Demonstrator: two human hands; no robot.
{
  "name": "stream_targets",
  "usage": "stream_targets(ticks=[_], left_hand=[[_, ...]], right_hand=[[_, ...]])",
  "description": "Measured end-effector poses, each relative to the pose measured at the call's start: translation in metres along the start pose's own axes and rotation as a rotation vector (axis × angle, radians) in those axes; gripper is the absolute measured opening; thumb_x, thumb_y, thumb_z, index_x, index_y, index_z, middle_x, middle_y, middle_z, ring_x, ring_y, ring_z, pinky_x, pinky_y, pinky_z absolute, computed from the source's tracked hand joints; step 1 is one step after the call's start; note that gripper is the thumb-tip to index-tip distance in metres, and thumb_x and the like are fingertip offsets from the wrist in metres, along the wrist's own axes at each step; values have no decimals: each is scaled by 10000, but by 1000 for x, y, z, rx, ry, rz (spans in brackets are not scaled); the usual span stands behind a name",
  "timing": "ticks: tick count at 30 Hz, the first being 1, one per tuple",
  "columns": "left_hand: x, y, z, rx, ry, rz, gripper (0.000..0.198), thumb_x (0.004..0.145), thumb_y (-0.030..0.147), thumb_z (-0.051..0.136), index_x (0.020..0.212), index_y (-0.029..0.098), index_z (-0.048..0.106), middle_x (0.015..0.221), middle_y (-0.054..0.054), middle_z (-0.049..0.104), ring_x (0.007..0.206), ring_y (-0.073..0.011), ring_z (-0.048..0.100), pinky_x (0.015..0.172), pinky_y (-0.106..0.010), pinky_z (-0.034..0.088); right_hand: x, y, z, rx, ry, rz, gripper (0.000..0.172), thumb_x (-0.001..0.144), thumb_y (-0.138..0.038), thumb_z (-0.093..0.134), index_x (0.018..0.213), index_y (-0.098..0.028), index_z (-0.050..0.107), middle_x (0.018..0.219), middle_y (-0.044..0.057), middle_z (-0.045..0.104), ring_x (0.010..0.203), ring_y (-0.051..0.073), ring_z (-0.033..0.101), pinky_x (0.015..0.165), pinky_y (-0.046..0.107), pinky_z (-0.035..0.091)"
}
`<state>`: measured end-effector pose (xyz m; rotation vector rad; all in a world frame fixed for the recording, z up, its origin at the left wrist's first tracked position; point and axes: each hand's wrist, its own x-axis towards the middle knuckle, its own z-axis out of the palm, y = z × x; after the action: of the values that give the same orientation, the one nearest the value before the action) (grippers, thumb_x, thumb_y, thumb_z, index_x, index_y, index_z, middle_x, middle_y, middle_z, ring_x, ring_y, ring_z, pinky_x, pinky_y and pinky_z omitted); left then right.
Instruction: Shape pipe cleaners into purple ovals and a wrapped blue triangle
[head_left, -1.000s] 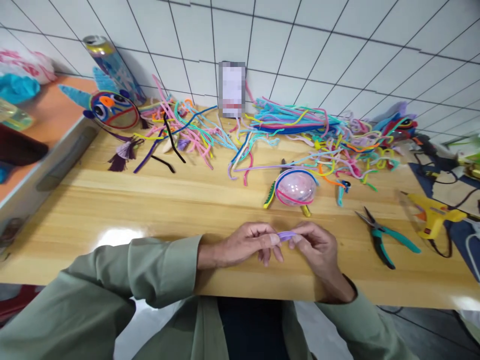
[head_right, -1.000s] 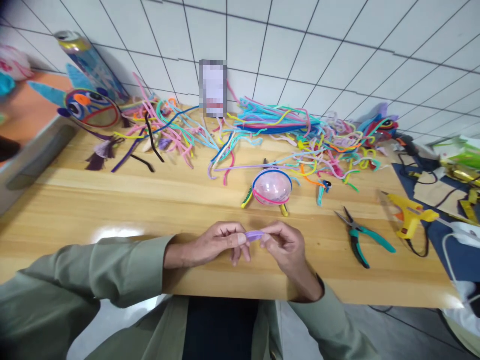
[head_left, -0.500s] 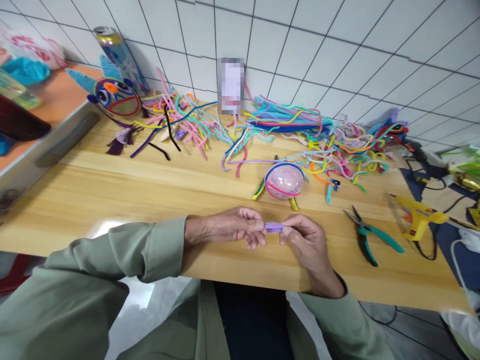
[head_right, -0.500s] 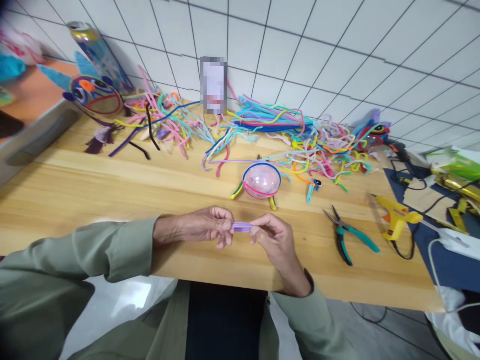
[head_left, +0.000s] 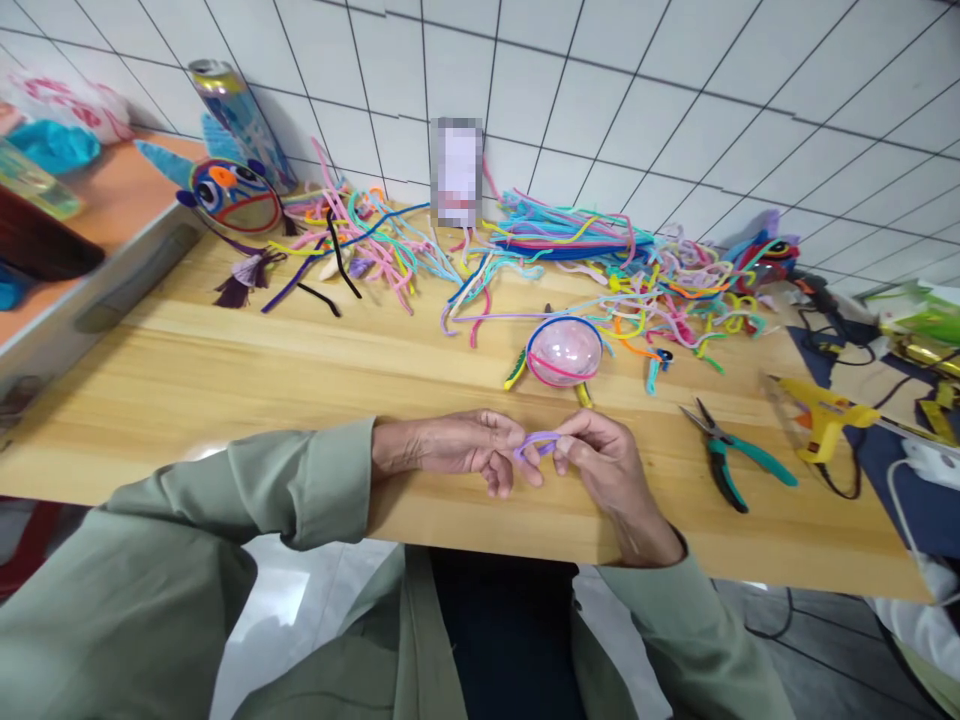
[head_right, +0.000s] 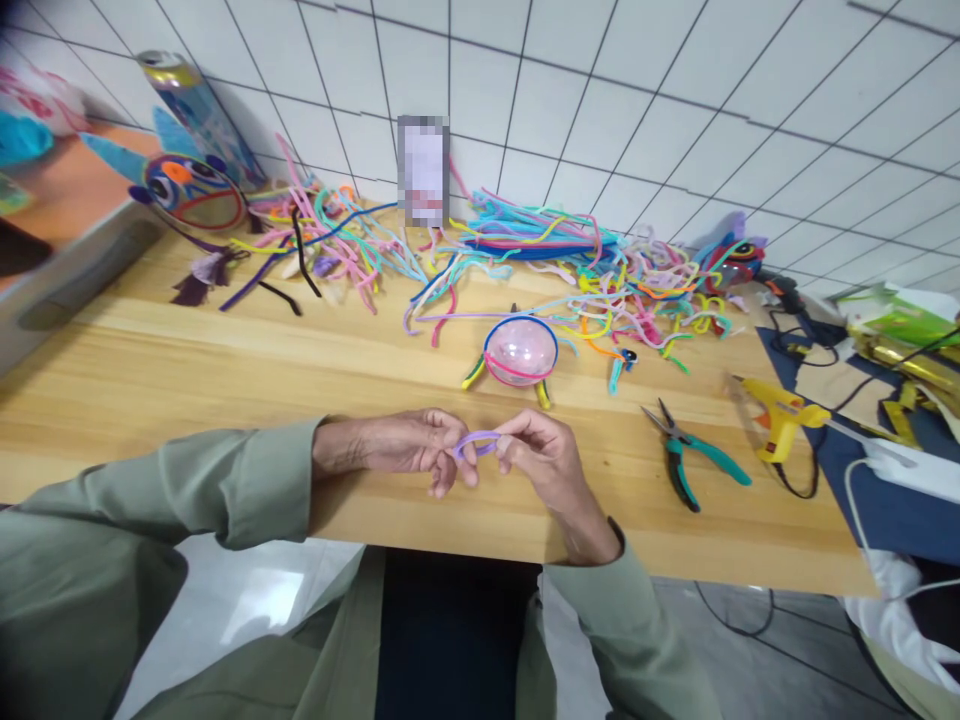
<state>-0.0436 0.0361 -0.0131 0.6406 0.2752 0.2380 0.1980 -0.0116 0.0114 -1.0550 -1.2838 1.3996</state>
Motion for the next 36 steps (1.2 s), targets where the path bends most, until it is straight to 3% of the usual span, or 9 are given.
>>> stream_targets(ticks=[2,6,15,21,24,28,36], left_hand=[[0,0,0,2,-10,-21,523,785,562,1011,981,133,785,1074,-142,880,703,-190,834,626,-259,671],[0,-2,1,30,0,-19,504,767,531,1031,970,139,789,948,-87,852,744,-179,817,658,-260,665],[0,-1,3,94,34,-24,507,686,531,1073,939,151,852,906,-56,815,819,-147,778,705,-236,620],[2,0,5,136,18,15,535,696,528,1071,968,134,832,980,-81,824,812,-151,783,731,-259,644],[3,-1,5,147,88,90,530,768,545,1027,1042,141,823,957,-63,803,789,-139,778,683,-232,624],[3,-2,3,174,133,112,547,784,565,1011,1050,137,798,1086,-102,826,750,-137,779,650,-242,619],[-1,-1,2,118,86,54,545,760,582,1022,951,119,807,929,-108,847,708,-138,763,678,-250,620]], right_hand=[[-2,-3,1,-66,-20,-10,155,855,-323,898,805,-210,804,627,3,747,497,119,641,500,229,504],[-4,-10,4,-121,-51,-17,152,873,-311,883,805,-201,803,653,25,776,531,131,673,515,235,537],[0,-10,5,-49,-98,46,201,846,-371,898,809,-205,791,649,23,777,511,143,655,490,263,534],[2,-2,2,-8,-40,46,170,820,-321,883,774,-207,766,617,0,751,473,125,611,478,254,487],[3,0,1,6,25,44,132,820,-299,858,778,-211,769,622,-9,742,496,123,620,487,243,468],[4,-2,2,-10,96,65,120,786,-290,842,753,-213,756,581,-23,699,484,114,573,491,246,456],[1,-2,3,-2,52,110,189,806,-364,871,780,-215,757,602,-16,695,492,120,576,498,254,475]])
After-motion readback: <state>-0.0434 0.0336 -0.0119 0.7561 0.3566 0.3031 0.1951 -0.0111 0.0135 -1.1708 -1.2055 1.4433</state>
